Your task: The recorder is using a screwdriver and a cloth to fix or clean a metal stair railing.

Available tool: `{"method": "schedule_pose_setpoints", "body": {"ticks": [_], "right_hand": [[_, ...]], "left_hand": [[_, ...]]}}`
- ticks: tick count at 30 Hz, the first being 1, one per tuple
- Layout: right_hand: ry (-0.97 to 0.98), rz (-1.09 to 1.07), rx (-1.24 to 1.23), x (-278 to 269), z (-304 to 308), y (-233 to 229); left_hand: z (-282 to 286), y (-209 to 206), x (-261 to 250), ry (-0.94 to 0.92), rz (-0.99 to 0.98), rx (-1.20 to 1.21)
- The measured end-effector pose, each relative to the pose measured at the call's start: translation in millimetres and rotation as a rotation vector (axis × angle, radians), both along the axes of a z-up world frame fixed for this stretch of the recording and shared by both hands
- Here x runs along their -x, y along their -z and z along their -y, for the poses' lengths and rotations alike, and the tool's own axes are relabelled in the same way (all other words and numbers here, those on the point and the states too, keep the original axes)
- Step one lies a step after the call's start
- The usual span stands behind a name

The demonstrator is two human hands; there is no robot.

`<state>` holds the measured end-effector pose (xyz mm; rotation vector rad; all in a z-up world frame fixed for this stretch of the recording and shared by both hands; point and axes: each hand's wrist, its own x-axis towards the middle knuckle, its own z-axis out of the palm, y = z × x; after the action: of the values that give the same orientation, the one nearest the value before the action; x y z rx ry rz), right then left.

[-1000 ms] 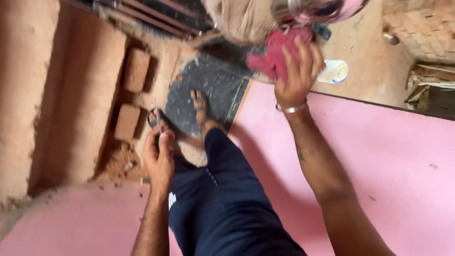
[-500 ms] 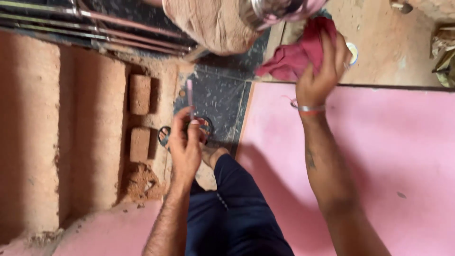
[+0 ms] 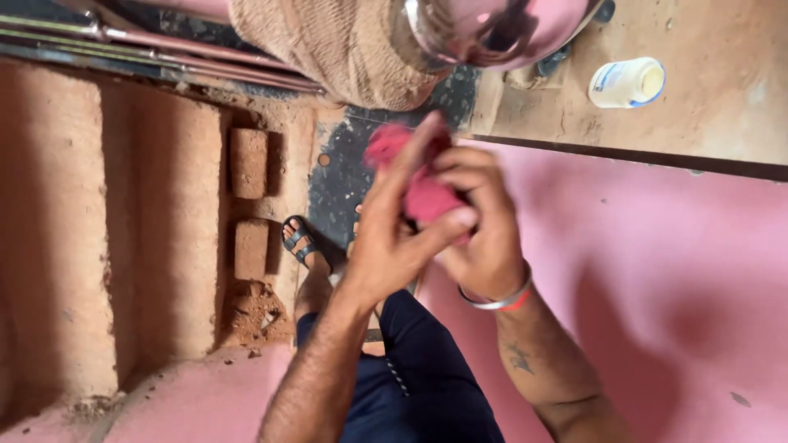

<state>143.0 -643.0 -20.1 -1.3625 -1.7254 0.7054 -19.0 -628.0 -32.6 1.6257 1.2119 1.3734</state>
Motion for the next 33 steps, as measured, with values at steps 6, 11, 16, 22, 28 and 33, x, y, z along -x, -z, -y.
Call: {"method": "schedule_pose_setpoints", "body": {"ticks": [6, 11, 16, 22, 28, 33], "right_hand": [[-0.301, 0.191, 0.178, 20, -24, -43], [-0.151, 0.314, 0.054, 41, -11, -13], [-0.142, 0.143, 0.104, 51, -9, 1], [0.157, -0.46, 0.104, 41, -7, -30], [0.352, 0.227, 0.281, 57, -31, -67], [0.13, 0.592, 0.21, 78, -48, -88]], "left_hand": [[27, 50, 6, 0.119, 0.6, 0.527], [10, 36, 8, 0.107, 0.197, 0.595], [13, 54, 15, 0.129, 0.132, 0.568], [26, 91, 30, 0.329, 0.189, 0.422], [-5, 87, 46, 0.182, 0.371, 0.383], [-56, 19, 46, 0.072, 0.168, 0.285]]}}
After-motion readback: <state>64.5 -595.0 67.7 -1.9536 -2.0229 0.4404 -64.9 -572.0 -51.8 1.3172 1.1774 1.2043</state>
